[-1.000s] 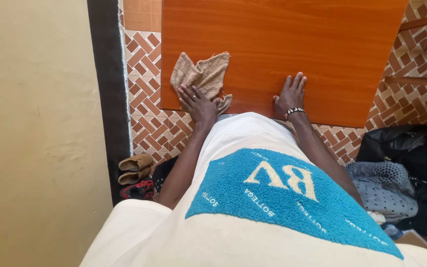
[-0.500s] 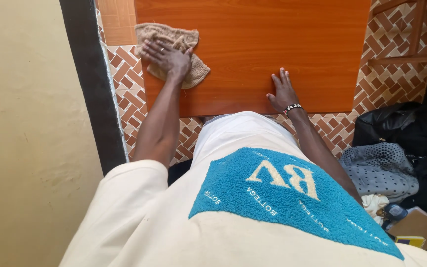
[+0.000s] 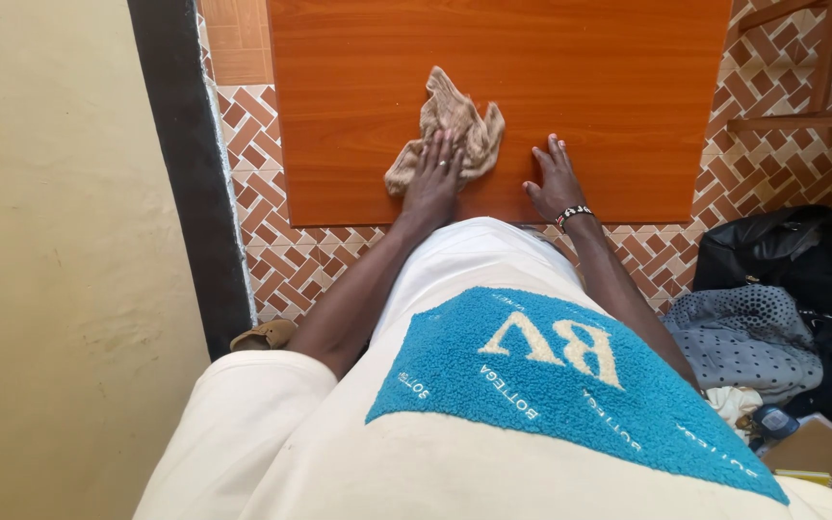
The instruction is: The person cleans a small wooden table using a damp cloth.
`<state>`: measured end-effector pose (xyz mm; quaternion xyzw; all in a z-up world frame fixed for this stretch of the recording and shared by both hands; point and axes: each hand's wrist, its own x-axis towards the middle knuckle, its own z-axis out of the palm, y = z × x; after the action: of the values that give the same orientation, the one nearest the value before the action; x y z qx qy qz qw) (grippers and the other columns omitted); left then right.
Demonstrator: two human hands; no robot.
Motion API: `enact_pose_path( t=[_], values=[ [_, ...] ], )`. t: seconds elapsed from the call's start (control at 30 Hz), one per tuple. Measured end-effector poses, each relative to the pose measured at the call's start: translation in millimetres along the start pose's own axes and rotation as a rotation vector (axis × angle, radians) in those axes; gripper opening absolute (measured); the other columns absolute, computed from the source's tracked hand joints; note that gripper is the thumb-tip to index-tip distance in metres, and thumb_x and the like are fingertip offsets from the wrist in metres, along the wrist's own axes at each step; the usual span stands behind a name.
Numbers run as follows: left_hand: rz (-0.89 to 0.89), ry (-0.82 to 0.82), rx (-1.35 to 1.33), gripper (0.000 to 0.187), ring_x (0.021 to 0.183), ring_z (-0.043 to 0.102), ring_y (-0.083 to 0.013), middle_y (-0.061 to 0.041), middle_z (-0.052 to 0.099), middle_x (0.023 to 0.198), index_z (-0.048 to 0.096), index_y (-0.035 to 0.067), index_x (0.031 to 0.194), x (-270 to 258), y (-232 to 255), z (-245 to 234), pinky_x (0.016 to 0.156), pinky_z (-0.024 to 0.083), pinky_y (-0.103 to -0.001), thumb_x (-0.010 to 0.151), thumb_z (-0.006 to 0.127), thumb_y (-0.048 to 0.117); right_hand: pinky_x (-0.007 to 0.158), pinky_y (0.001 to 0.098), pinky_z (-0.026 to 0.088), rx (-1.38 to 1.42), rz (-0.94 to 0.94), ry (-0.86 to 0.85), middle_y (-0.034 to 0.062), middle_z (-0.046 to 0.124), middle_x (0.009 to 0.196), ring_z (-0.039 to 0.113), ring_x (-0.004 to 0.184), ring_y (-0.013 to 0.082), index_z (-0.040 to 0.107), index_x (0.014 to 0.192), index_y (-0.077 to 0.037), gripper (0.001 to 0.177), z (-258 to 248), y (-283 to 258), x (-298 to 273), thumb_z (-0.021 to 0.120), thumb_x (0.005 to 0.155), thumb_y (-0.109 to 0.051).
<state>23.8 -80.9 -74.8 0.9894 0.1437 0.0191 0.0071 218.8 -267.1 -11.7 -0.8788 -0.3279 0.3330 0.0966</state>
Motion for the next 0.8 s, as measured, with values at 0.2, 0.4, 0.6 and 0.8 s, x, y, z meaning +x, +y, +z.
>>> enact_pose_path(
  t=[0.2, 0.4, 0.6, 0.8],
  values=[
    [-0.354, -0.412, -0.278, 0.096, 0.154, -0.005, -0.0357, -0.02, 0.0, 0.166, 0.017, -0.002, 0.157, -44, -89, -48, 0.123, 0.003, -0.059, 0.086, 0.067, 0.04, 0.123, 0.0487, 0.023, -0.032, 0.04, -0.03, 0.0098, 0.009, 0.173, 0.009, 0.158, 0.0272, 0.037, 0.158, -0.015, 0.074, -7, -4, -3, 0.071, 0.093, -0.025],
    [-0.866, -0.444, -0.265, 0.11, 0.156, -0.012, -0.0479, -0.028, -0.014, 0.168, 0.0, -0.003, 0.164, 3, -157, -75, 0.126, 0.001, -0.066, 0.1, 0.038, 0.078, 0.126, 0.0467, 0.025, -0.043, -0.054, -0.001, 0.012, 0.008, 0.173, 0.009, 0.159, 0.0287, 0.04, 0.157, -0.012, 0.073, -8, 5, -5, 0.071, 0.093, -0.025],
    [-1.037, -0.559, -0.319, 0.097, 0.155, -0.013, -0.0432, -0.026, -0.018, 0.167, -0.002, 0.002, 0.163, 85, -134, -57, 0.126, 0.0, -0.061, 0.101, 0.034, 0.067, 0.125, 0.0466, 0.024, -0.054, -0.068, -0.026, 0.0113, 0.006, 0.173, 0.008, 0.158, 0.0294, 0.038, 0.157, -0.011, 0.073, -13, 3, -6, 0.071, 0.093, -0.025],
    [-0.479, -0.504, -0.322, 0.101, 0.152, 0.0, -0.0496, -0.034, 0.001, 0.163, 0.018, -0.009, 0.156, 101, -14, -94, 0.123, 0.01, -0.063, 0.092, 0.062, 0.056, 0.124, 0.0474, 0.023, -0.037, -0.021, -0.062, 0.0136, 0.009, 0.171, 0.011, 0.158, 0.0314, 0.038, 0.156, -0.011, 0.074, -16, -6, 0, 0.072, 0.092, -0.027]
  ],
)
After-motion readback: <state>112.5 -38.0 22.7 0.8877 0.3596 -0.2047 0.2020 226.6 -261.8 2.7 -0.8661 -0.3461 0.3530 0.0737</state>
